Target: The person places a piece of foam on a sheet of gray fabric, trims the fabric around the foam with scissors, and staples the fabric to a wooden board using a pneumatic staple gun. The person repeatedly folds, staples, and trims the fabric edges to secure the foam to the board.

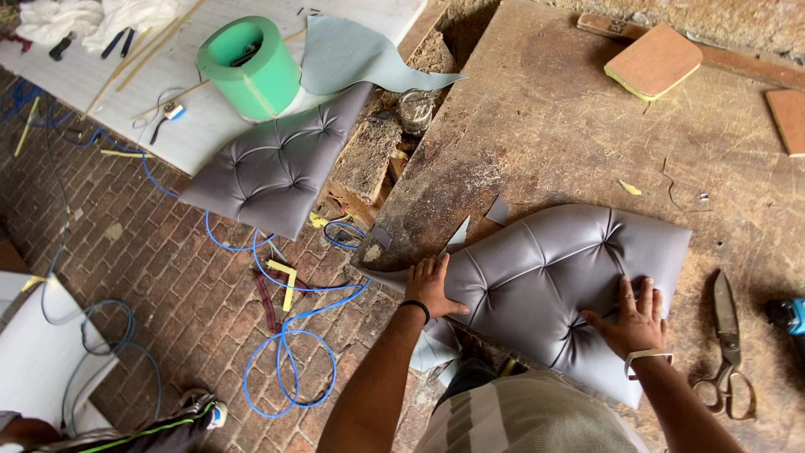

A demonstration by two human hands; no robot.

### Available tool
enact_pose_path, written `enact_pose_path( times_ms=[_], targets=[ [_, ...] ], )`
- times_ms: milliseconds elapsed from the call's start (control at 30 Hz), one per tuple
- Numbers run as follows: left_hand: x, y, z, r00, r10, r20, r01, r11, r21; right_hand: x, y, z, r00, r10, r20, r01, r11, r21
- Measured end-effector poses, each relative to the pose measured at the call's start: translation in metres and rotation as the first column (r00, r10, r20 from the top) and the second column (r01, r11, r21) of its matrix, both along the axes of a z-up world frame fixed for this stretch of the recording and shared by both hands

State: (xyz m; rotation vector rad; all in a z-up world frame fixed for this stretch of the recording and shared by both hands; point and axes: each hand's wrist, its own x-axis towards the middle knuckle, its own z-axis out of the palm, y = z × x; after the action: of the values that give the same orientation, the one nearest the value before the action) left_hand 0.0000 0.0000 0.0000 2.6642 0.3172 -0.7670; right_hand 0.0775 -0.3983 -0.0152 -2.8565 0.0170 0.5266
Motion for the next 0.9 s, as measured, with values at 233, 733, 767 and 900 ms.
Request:
enact_pose_path(
  times_ms=[233, 733, 767, 900],
  targets=[
    [-0.026, -0.03, -0.018, 0.967, 0.212, 0.144, -0.215, 0.977, 0.007, 0.005, -0.027, -0.024, 0.981, 0.158, 0.115, -0.156, 0.987, -0.027],
    [-0.105, -0.079, -0.008, 0.892, 0.443, 0.094, -0.415, 0.883, -0.22, 0.007, -0.025, -0.025, 0.985, 0.164, 0.05, -0.16, 0.985, -0.069],
    [-0.103, -0.077, -0.005, 0.895, 0.439, 0.078, -0.417, 0.887, -0.199, 0.005, -0.023, -0.021, 0.987, 0.161, 0.029, -0.157, 0.984, -0.089],
    [-0.092, -0.069, 0.009, 0.921, 0.349, 0.171, -0.355, 0.935, 0.006, 0.003, -0.012, -0.006, 0.986, 0.152, -0.074, -0.163, 0.971, -0.174]
  ],
)
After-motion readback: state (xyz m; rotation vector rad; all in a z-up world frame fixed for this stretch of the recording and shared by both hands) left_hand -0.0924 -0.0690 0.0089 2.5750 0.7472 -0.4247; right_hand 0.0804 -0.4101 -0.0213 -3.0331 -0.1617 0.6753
